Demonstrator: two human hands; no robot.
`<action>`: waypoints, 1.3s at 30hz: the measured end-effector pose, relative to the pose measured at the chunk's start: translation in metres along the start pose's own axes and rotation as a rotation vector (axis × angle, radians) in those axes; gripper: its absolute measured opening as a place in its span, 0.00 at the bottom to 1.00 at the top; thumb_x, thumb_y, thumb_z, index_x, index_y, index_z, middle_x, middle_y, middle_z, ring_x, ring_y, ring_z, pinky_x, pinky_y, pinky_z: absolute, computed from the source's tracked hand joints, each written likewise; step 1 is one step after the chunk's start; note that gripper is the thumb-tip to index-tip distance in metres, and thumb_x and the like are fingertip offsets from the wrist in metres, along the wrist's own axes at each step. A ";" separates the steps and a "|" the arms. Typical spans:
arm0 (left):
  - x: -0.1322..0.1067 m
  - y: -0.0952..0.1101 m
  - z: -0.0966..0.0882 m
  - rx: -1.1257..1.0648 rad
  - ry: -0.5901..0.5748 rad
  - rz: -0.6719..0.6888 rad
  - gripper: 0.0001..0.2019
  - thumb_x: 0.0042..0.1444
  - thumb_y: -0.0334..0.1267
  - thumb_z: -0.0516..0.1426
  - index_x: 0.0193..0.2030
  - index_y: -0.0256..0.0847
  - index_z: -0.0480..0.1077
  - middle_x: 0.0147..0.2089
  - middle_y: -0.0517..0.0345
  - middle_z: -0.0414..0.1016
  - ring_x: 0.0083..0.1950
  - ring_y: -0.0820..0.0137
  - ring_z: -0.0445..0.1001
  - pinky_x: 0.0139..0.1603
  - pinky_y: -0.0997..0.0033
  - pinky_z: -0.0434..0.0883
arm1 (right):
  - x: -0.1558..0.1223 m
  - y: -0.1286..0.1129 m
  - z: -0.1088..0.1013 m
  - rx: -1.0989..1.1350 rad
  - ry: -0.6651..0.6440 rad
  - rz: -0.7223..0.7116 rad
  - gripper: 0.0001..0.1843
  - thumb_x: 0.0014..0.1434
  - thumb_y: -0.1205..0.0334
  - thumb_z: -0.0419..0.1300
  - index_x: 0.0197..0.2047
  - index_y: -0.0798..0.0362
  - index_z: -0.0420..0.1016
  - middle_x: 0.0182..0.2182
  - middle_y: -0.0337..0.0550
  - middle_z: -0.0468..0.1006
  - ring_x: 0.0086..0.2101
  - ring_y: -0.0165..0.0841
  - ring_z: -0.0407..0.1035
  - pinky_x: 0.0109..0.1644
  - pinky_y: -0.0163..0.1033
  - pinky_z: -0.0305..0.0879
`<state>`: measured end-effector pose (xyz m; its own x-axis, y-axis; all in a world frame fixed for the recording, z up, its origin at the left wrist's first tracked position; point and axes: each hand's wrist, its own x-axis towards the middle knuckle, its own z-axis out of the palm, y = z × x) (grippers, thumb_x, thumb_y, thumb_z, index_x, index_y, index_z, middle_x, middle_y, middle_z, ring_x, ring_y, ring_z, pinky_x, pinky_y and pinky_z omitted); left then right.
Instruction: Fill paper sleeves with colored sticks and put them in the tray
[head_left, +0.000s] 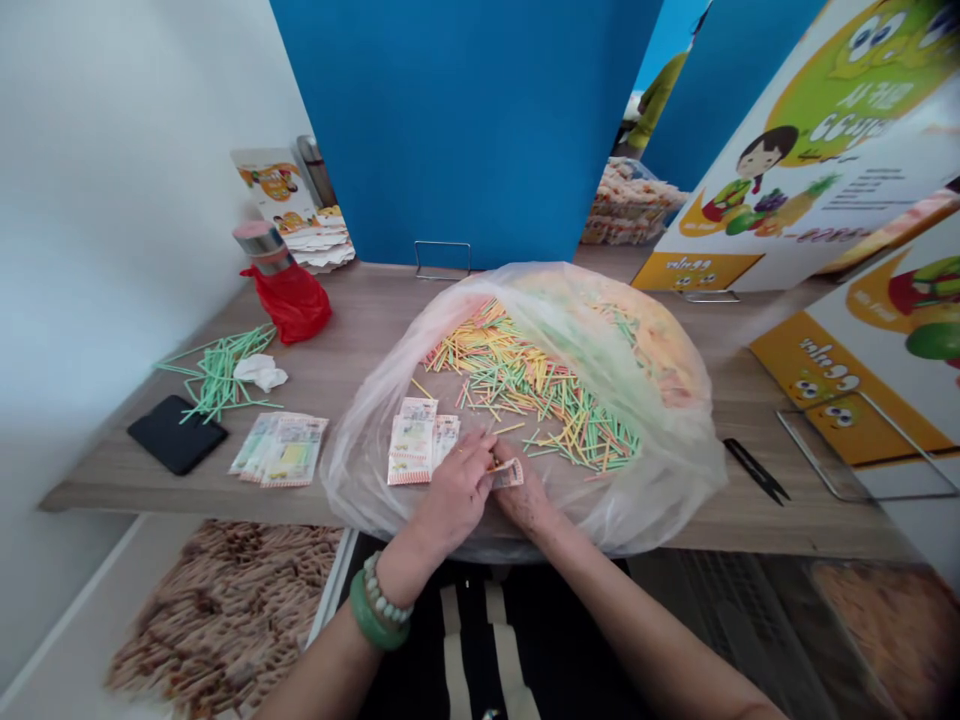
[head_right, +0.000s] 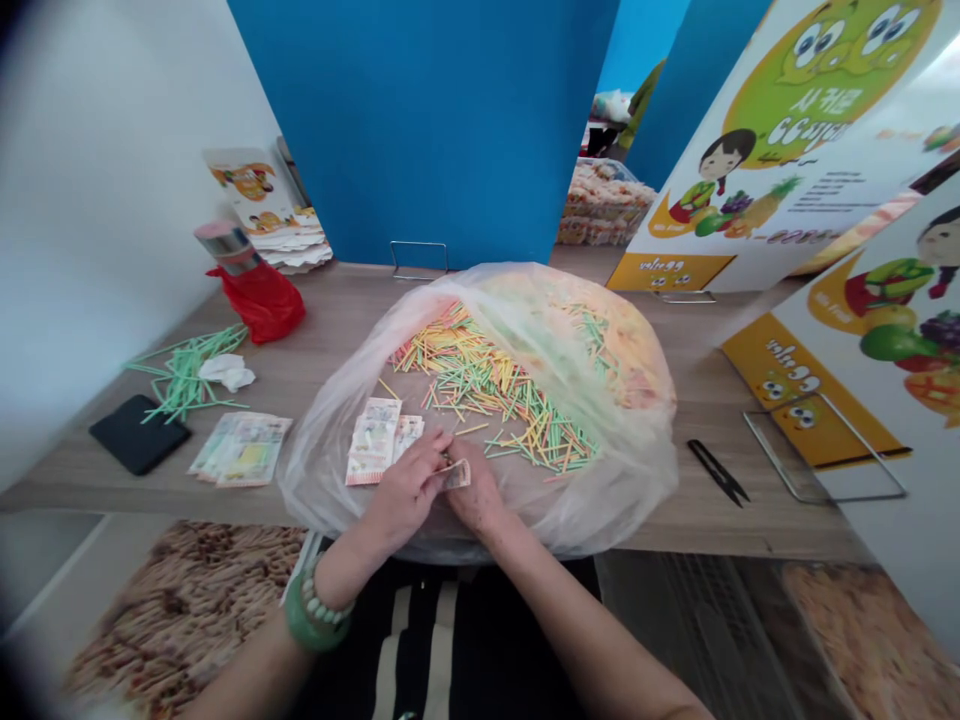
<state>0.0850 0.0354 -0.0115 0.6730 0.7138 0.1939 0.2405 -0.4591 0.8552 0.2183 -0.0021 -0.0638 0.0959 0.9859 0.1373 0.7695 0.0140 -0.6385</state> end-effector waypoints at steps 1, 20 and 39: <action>-0.001 0.000 -0.001 -0.079 -0.005 -0.070 0.10 0.60 0.32 0.55 0.45 0.40 0.75 0.61 0.47 0.74 0.65 0.58 0.69 0.68 0.50 0.63 | -0.001 0.000 -0.002 -0.022 0.017 -0.001 0.10 0.63 0.69 0.52 0.40 0.54 0.75 0.38 0.48 0.79 0.41 0.38 0.71 0.49 0.40 0.64; -0.007 -0.006 -0.014 -0.851 0.338 -0.568 0.14 0.41 0.31 0.64 0.39 0.39 0.77 0.34 0.61 0.80 0.34 0.72 0.74 0.38 0.74 0.70 | -0.010 0.000 -0.026 0.446 0.024 0.041 0.11 0.63 0.60 0.51 0.43 0.50 0.73 0.36 0.40 0.78 0.39 0.36 0.71 0.46 0.38 0.65; -0.009 -0.012 -0.006 -0.545 0.206 -0.507 0.11 0.47 0.42 0.64 0.24 0.38 0.71 0.25 0.63 0.67 0.29 0.73 0.62 0.32 0.73 0.60 | 0.005 -0.036 -0.073 0.731 0.262 0.133 0.11 0.66 0.53 0.55 0.35 0.49 0.71 0.34 0.40 0.79 0.40 0.38 0.71 0.54 0.45 0.61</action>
<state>0.0715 0.0374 -0.0202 0.4161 0.8758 -0.2446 0.0707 0.2371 0.9689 0.2371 -0.0094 0.0154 0.3742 0.9166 0.1405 0.1393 0.0942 -0.9858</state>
